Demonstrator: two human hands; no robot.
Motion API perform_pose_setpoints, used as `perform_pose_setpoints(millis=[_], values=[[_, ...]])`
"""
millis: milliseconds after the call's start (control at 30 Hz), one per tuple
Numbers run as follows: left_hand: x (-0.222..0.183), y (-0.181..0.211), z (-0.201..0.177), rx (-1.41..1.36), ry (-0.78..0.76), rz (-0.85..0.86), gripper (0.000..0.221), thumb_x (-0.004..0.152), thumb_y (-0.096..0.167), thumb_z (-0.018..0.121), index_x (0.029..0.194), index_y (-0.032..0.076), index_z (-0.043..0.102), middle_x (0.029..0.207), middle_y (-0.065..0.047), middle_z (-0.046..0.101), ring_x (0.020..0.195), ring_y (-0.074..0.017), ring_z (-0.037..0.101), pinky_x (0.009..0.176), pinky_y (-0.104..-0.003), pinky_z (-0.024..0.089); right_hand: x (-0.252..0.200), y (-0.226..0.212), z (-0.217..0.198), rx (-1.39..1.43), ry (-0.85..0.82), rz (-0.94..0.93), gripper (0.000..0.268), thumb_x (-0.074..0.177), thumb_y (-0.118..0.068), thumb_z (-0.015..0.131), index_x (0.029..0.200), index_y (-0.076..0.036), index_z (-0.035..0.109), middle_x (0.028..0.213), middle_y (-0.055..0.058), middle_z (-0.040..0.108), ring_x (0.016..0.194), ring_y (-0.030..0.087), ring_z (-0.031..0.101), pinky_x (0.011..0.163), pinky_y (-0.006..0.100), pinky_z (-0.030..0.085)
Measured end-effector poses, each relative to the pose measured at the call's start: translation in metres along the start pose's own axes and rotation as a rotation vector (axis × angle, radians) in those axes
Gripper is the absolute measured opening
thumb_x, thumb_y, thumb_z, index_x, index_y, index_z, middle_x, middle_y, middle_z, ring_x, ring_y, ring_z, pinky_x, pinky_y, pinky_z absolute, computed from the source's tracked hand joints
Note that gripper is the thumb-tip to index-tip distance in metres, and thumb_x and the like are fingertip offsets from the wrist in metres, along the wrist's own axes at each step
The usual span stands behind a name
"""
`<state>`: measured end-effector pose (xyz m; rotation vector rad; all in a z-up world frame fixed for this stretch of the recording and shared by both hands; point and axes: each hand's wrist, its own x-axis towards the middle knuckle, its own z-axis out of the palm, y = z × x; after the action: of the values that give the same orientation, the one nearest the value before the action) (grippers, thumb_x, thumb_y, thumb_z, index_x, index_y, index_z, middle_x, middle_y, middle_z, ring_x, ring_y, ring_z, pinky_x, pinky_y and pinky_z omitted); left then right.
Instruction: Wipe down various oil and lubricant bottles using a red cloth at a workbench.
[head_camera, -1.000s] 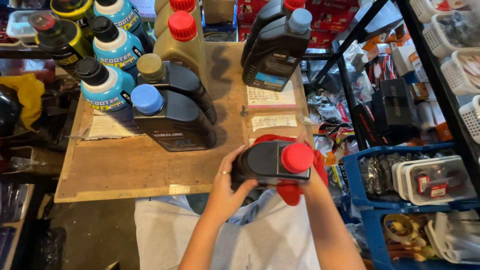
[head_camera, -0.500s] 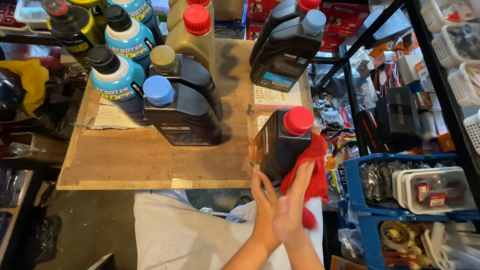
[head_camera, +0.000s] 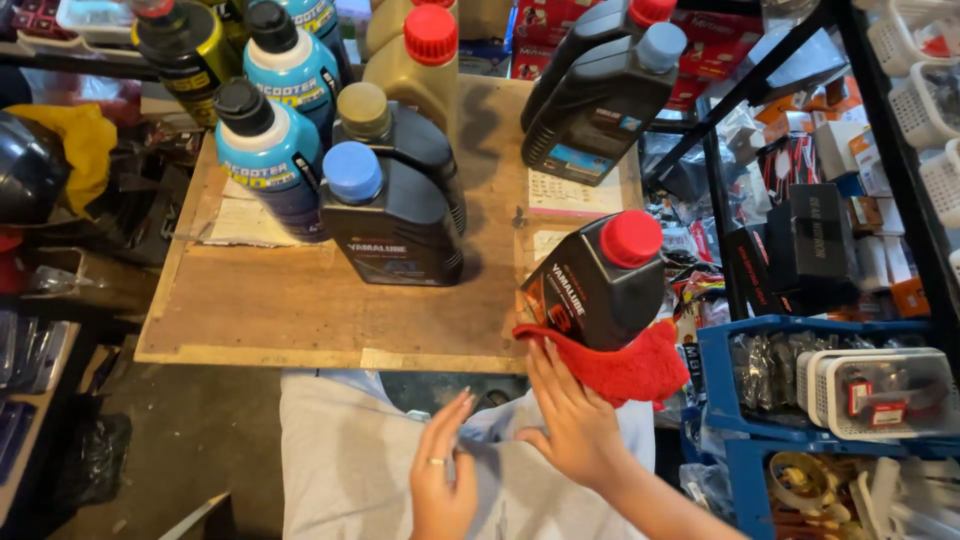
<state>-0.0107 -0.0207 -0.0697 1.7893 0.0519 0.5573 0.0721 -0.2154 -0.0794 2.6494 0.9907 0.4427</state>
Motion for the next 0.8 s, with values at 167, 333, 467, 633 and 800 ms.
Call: perform_pose_setpoints(millis=[167, 333, 467, 633, 800], values=[[0.029, 0.007, -0.014, 0.048, 0.035, -0.001, 0.046, 0.087, -0.005, 0.046, 0.125, 0.006, 0.069, 0.129, -0.012, 0.069, 0.122, -0.0254, 0.066, 0.110, -0.037, 0.048, 0.003, 0.023, -0.015, -0.265, 0.015, -0.002, 0.087, 0.094, -0.070, 0.041, 0.160, -0.013, 0.040, 0.169, -0.002, 0.035, 0.153, 0.008, 0.031, 0.102, 0.026, 0.027], [0.041, 0.016, -0.007, 0.036, 0.018, 0.013, 0.040, 0.087, -0.006, 0.047, 0.118, 0.007, 0.069, 0.122, -0.012, 0.070, 0.116, -0.0252, 0.068, 0.108, -0.037, 0.050, 0.046, 0.024, -0.069, -0.658, -0.226, 0.055, 0.114, 0.078, -0.086, 0.038, 0.165, -0.013, 0.028, 0.174, 0.001, 0.021, 0.158, 0.006, 0.014, 0.119, 0.028, 0.013], [0.034, 0.020, -0.004, -0.003, 0.000, 0.028, 0.035, 0.090, -0.004, 0.049, 0.115, 0.007, 0.070, 0.116, -0.010, 0.072, 0.110, -0.0241, 0.070, 0.102, -0.035, 0.052, 0.091, 0.049, -0.115, -0.770, -0.241, 0.063, 0.089, 0.095, -0.068, 0.027, 0.165, -0.014, 0.023, 0.174, 0.003, 0.016, 0.160, 0.018, 0.010, 0.116, 0.037, 0.018], [0.031, 0.017, -0.004, -0.039, 0.048, -0.029, 0.032, 0.089, -0.004, 0.049, 0.110, 0.006, 0.071, 0.109, -0.011, 0.072, 0.103, -0.0230, 0.070, 0.096, -0.033, 0.055, 0.073, 0.048, -0.100, -0.463, 0.025, -0.008, 0.054, 0.098, -0.021, 0.037, 0.146, -0.007, 0.058, 0.162, 0.012, 0.047, 0.156, 0.027, 0.032, 0.118, 0.041, 0.036], [0.037, -0.003, 0.009, -0.264, -0.277, -0.240, 0.042, 0.092, 0.010, 0.064, 0.134, 0.008, 0.061, 0.127, -0.010, 0.069, 0.114, -0.0179, 0.069, 0.093, -0.029, 0.058, 0.019, 0.019, -0.105, 1.568, -0.106, 0.516, 0.048, 0.096, -0.004, 0.058, 0.142, -0.019, 0.062, 0.156, 0.001, 0.056, 0.142, 0.016, 0.053, 0.096, 0.032, 0.053]])
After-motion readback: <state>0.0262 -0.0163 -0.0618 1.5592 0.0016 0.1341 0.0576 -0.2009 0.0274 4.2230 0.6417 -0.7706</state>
